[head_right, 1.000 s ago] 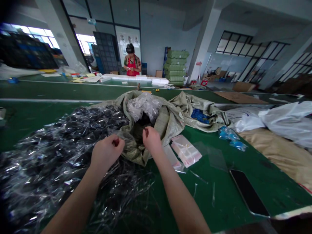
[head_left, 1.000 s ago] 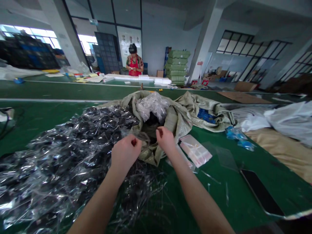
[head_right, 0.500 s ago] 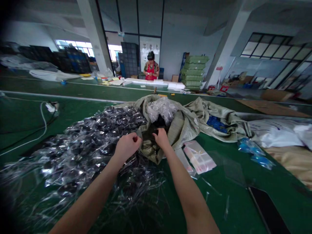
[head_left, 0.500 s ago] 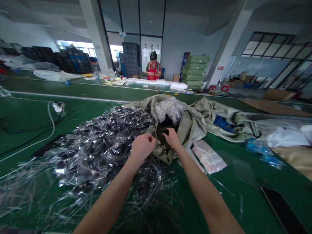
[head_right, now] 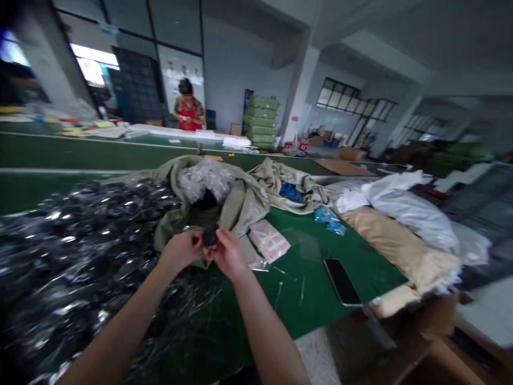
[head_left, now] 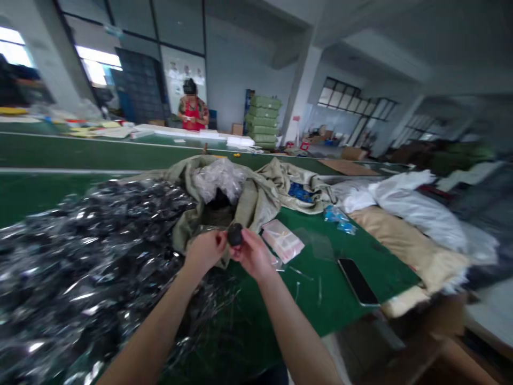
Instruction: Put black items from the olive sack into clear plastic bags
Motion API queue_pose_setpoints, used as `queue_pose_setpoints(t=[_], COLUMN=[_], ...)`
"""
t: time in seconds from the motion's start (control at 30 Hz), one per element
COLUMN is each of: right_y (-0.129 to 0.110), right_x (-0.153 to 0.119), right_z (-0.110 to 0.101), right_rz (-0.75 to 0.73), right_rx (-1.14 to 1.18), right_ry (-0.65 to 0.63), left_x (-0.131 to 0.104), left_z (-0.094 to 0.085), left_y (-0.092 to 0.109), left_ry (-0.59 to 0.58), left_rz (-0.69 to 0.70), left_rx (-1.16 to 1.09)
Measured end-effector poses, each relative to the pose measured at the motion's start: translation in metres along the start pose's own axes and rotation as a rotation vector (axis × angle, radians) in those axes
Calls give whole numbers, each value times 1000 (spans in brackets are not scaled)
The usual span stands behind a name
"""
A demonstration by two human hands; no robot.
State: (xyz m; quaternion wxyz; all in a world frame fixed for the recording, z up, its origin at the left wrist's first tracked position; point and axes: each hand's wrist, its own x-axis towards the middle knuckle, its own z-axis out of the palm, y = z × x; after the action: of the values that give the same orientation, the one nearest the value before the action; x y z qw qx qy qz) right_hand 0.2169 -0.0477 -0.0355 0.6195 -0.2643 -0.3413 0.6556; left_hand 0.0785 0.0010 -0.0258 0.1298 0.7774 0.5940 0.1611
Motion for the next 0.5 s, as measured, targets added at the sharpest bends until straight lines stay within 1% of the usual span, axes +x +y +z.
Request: queue_pose_setpoints(t=[0.1, 0.17, 0.23, 0.3, 0.33, 0.4, 0.43, 0.5], right_y=[3, 1, -5, -12, -15, -18, -19, -20], right_x=[4, 7, 11, 17, 22, 33, 38, 44], right_z=[-6, -7, -2, 10, 17, 32, 39, 54], right_rz=[61, 37, 3, -14, -8, 59, 103, 115], right_rx=[-177, -326, -480, -623, -686, -728, -728, -654], right_ry=[62, 147, 227, 267, 259, 180, 133, 36], left_x=[5, 9, 10, 11, 12, 14, 15, 16], left_z=[11, 16, 19, 21, 23, 28, 30, 34], left_y=[-4, -7, -10, -11, -13, -17, -20, -25], left_ry=[-68, -86, -86, -92, -98, -97, -85, -54], left_rz=[33, 51, 56, 55, 54, 71, 92, 167], left_rx=[16, 20, 11, -8, -17, -37, -51, -122])
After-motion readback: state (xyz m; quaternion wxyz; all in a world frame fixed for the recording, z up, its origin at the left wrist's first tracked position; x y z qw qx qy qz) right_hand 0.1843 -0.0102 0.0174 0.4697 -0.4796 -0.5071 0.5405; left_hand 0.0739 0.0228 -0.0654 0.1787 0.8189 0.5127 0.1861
